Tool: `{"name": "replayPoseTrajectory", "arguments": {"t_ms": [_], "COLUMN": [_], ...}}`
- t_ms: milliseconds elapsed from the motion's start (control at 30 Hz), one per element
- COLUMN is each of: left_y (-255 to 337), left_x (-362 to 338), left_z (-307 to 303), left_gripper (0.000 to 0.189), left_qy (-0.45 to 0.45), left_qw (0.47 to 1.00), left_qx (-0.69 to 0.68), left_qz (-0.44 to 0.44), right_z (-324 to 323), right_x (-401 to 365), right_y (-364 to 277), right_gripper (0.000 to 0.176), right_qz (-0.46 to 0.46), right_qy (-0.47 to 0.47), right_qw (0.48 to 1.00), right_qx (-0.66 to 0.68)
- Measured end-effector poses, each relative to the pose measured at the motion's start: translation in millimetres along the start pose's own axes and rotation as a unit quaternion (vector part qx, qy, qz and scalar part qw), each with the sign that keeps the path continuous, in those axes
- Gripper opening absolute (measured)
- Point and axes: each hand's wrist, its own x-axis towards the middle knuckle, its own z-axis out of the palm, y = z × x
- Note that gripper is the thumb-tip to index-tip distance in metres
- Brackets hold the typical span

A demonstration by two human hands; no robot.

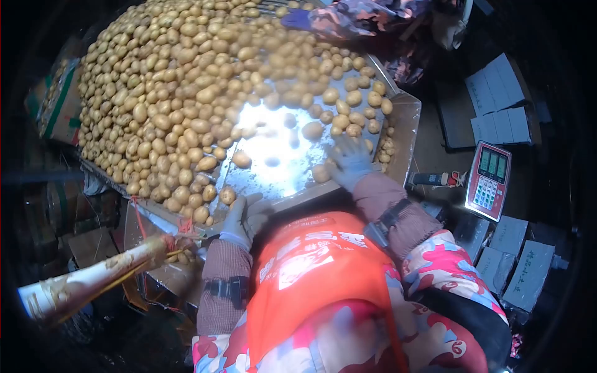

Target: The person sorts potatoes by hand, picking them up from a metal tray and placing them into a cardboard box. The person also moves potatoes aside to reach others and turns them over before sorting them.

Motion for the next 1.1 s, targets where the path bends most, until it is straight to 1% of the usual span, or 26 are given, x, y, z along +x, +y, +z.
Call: {"name": "replayPoseTrajectory", "arguments": {"t_ms": [33,67,100,167,233,267,367,400,467,533,567,600,667,700,733,767,800,867,933,967,1000,1100], "left_y": [3,2,-3,-11,-13,-14,-12,-11,-5,-10,-10,-7,-10,-12,-10,-11,-14,-12,-11,-10,-7,3], "left_x": [10,17,24,46,61,64,62,61,59,64,69,73,73,70,72,71,74,75,75,74,71,65], "left_z": [15,31,41,52,54,52,46,50,60,55,54,55,53,51,49,46,43,44,45,46,49,54], "left_gripper": [0.053,0.055,0.056,0.059,0.061,0.063,0.066,0.066,0.067,0.069,0.069,0.07,0.071,0.07,0.07,0.069,0.066,0.064,0.062,0.062,0.062,0.061], "left_qy": [-0.014,0.025,0.041,0.075,0.112,0.134,0.117,0.132,0.158,0.183,0.189,0.191,0.197,0.192,0.185,0.183,0.18,0.185,0.189,0.189,0.189,0.188], "left_qw": [1.0,1.0,0.999,0.997,0.993,0.99,0.992,0.99,0.984,0.98,0.979,0.979,0.976,0.977,0.979,0.98,0.98,0.978,0.977,0.977,0.977,0.977], "left_qx": [0.01,0.006,0.0,-0.011,-0.014,-0.016,0.024,0.033,0.047,0.023,0.009,0.008,0.003,0.006,0.008,0.009,-0.021,-0.042,-0.047,-0.049,-0.049,-0.038], "left_qz": [0.007,0.011,0.005,-0.005,-0.023,-0.032,-0.033,-0.042,-0.061,-0.073,-0.074,-0.075,-0.088,-0.089,-0.083,-0.077,-0.081,-0.087,-0.092,-0.09,-0.088,-0.095], "right_z": [-9,-14,-18,-24,-20,-19,4,6,4,38,57,57,35,13,-14,-33,-34,-13,-12,1,7,16], "right_x": [-2,2,7,22,71,103,197,207,225,211,195,181,133,124,128,134,155,216,285,309,321,333], "right_y": [18,42,69,127,182,201,230,215,155,121,114,104,86,75,64,57,59,82,94,102,100,85], "right_gripper": [0.036,0.032,0.029,0.025,0.029,0.035,0.055,0.057,0.063,0.069,0.068,0.066,0.052,0.047,0.043,0.038,0.034,0.032,0.035,0.039,0.044,0.053], "right_qz": [0.03,0.082,0.132,0.167,0.037,0.026,-0.007,0.042,0.132,0.126,0.086,0.046,-0.049,-0.046,-0.044,-0.043,0.044,0.008,-0.007,-0.01,-0.014,0.004], "right_qy": [0.035,-0.046,-0.128,0.016,0.151,0.143,0.144,0.111,0.044,0.021,0.019,0.021,0.052,-0.044,-0.135,-0.228,-0.265,-0.118,-0.111,-0.147,-0.18,-0.264], "right_qw": [0.999,0.995,0.981,0.986,0.987,0.989,0.989,0.989,0.972,0.973,0.979,0.983,0.997,0.997,0.985,0.962,0.941,0.962,0.987,0.989,0.98,0.959], "right_qx": [0.002,-0.033,-0.066,0.013,0.036,0.017,-0.039,-0.088,-0.19,-0.19,-0.183,-0.177,-0.006,0.046,0.096,0.146,0.206,0.245,0.117,0.017,-0.083,-0.108]}}
